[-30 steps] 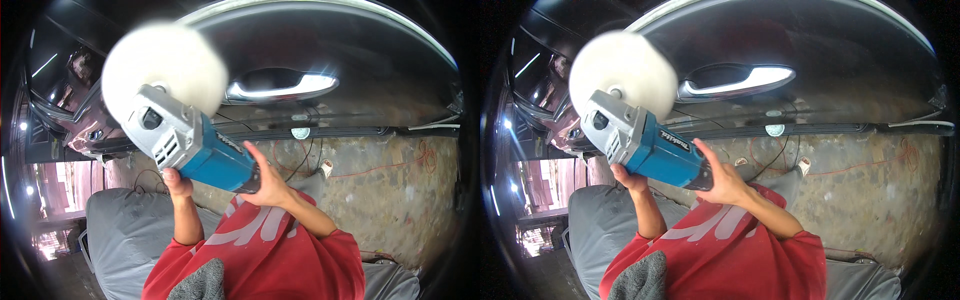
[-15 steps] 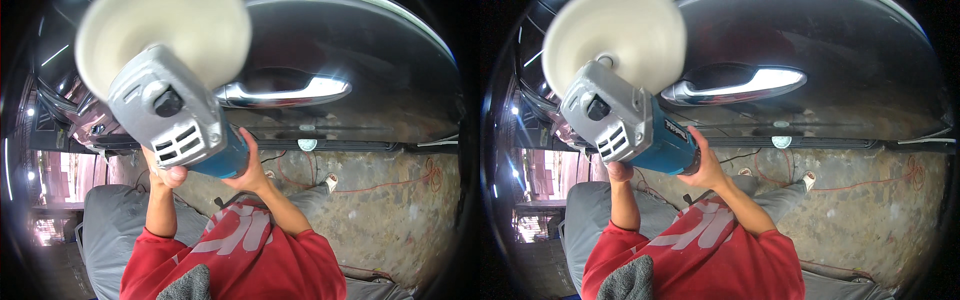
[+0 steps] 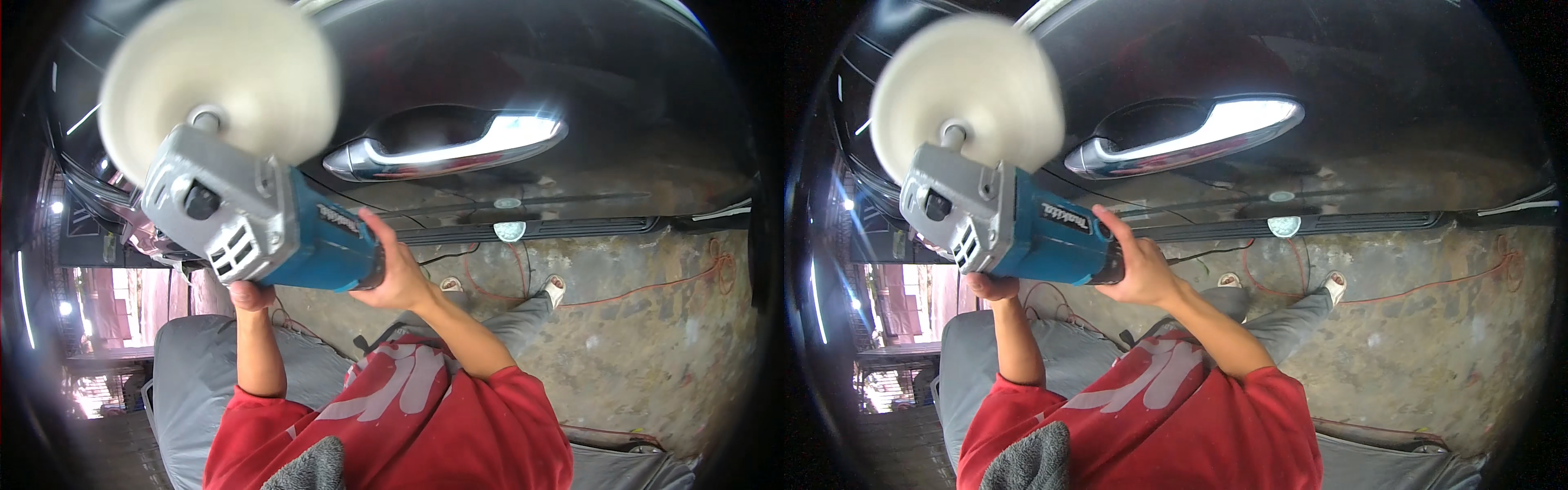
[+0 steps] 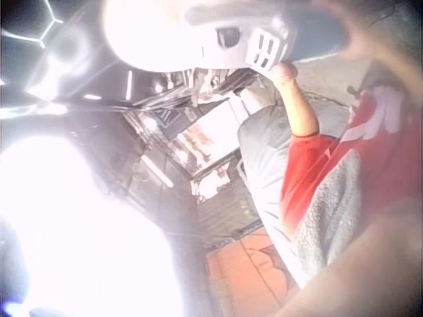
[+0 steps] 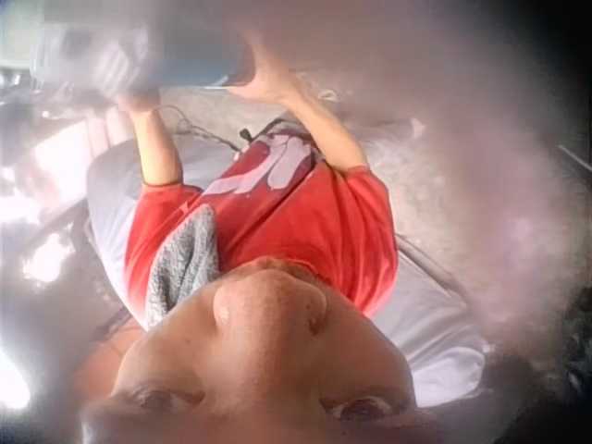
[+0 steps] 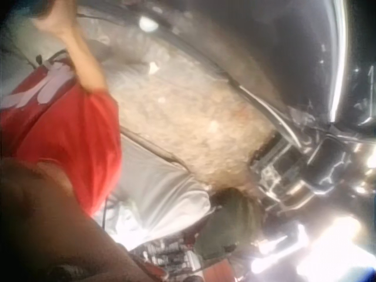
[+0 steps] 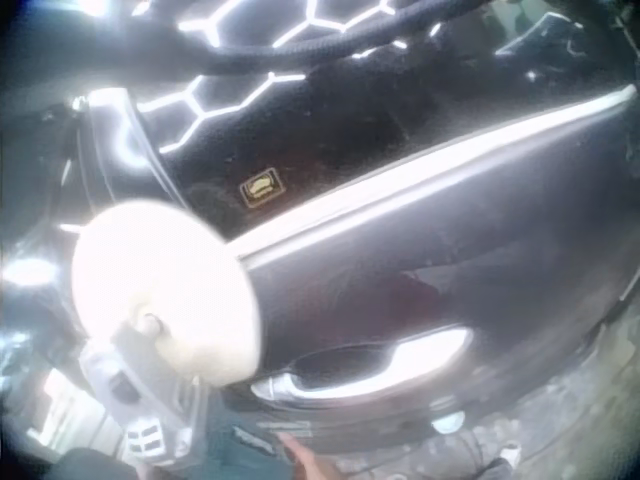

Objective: The person polishes a dark-colored pickup truck door using a power polisher. They move the rotating buffing pad across the painted surface, adjust the tool's power cord by hand, and continue polishing various sections of the door panel.

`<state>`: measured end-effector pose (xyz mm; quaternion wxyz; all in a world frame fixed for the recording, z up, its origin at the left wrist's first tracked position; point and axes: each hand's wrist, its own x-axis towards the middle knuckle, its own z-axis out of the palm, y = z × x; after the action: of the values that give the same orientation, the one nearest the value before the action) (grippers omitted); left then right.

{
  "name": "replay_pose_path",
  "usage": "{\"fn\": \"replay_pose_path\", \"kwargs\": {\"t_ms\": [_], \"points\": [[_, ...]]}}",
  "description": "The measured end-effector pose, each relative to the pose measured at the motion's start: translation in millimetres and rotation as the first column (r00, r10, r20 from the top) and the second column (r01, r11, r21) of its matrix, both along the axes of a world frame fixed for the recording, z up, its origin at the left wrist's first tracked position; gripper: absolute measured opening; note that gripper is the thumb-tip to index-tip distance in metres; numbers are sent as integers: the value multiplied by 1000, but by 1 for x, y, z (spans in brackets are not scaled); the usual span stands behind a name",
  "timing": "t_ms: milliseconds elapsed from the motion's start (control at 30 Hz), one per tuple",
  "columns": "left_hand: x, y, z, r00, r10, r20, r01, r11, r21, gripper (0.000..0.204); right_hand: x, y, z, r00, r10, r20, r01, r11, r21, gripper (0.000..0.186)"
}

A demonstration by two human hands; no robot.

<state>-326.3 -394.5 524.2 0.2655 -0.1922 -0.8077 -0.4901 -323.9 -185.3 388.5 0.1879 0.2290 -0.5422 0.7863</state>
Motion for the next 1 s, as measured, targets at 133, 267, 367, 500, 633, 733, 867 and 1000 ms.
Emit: {"fn": "replay_pose_path", "kwargs": {"t_ms": [133,267,367,500,633,733,867,1000], "points": [[-5,-19,-5,994,93,-48,-94,996,-9,92,-11,-20,3,998,59,-15,-58,997,60,98],[-8,-31,-2,985,154,-78,-142,979,148,92,-16,-23,7,988,152,10,-152,985,80,98],[-10,-9,7,982,136,-128,-128,990,64,91,-16,-22,4,996,88,-17,-87,996,17,99],[-10,25,16,976,59,-210,-96,981,-166,90,-13,-5,2,999,39,-29,-41,997,-68,100],[-11,68,29,983,-36,-180,-17,959,-282,89,-9,22,3,994,-90,-60,79,983,-166,104],[-12,103,41,987,-98,-126,51,943,-330,88,-6,42,7,991,-131,-40,114,948,-296,105],[-12,137,46,992,-119,-49,94,930,-355,88,-7,65,9,979,-196,-46,170,927,-335,105],[-10,134,47,990,-102,-93,56,912,-405,87,-5,80,8,975,-216,-56,186,923,-336,105]]}}
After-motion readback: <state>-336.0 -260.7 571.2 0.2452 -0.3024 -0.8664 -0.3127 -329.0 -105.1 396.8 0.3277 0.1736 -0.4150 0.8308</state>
